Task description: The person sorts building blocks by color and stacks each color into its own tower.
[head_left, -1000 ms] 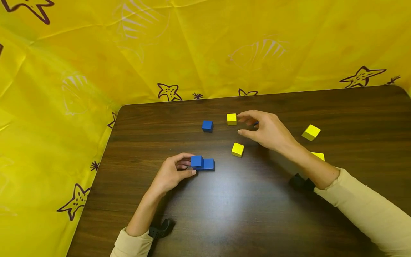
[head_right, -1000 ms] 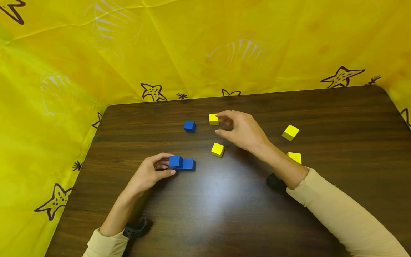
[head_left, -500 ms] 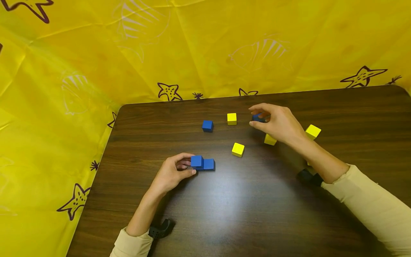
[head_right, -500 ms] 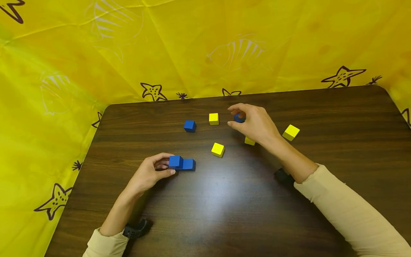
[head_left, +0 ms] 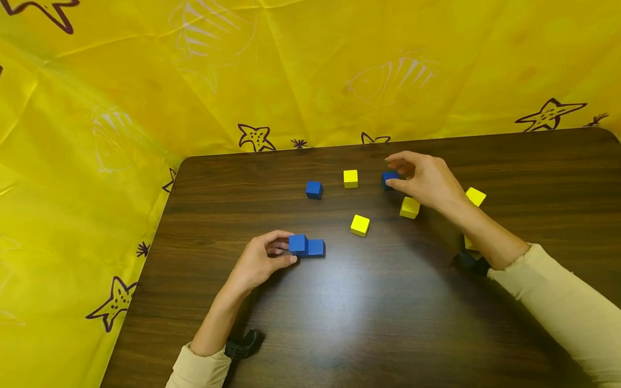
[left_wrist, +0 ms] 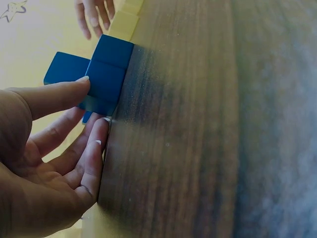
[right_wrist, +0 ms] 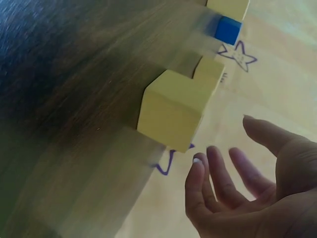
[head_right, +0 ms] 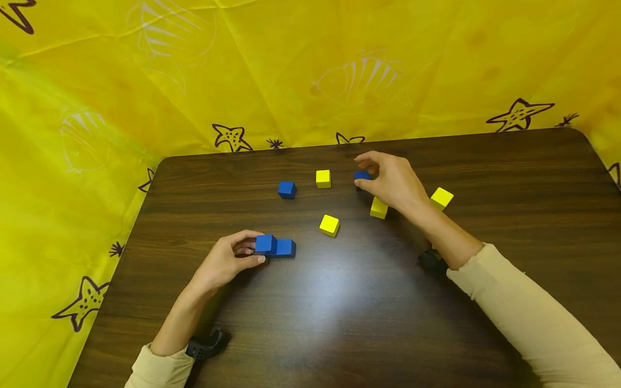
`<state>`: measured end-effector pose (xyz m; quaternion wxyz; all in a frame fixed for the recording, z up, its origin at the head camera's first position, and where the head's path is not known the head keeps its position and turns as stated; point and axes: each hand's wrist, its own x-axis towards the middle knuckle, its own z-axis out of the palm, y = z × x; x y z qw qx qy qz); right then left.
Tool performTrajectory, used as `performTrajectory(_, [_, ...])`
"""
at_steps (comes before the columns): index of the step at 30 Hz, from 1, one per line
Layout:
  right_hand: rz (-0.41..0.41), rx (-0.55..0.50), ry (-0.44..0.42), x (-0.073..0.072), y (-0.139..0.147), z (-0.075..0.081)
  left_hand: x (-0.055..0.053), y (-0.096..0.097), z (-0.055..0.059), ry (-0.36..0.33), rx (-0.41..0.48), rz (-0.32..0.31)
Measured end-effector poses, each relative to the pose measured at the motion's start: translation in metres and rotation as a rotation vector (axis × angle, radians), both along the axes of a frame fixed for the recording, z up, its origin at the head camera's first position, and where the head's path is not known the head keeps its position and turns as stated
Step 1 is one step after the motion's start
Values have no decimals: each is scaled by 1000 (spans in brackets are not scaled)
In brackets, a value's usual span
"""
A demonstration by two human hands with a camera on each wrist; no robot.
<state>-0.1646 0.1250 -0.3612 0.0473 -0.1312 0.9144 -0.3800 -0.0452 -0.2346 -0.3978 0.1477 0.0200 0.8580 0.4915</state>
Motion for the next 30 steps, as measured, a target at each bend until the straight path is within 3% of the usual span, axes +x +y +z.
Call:
performTrajectory(9, [-32, 15, -60, -7, 5, -4, 0, 1, 1, 12, 3, -9])
performTrajectory(30, [-22, 2, -216, -18, 6, -18, 0, 2, 1, 10, -24, -8])
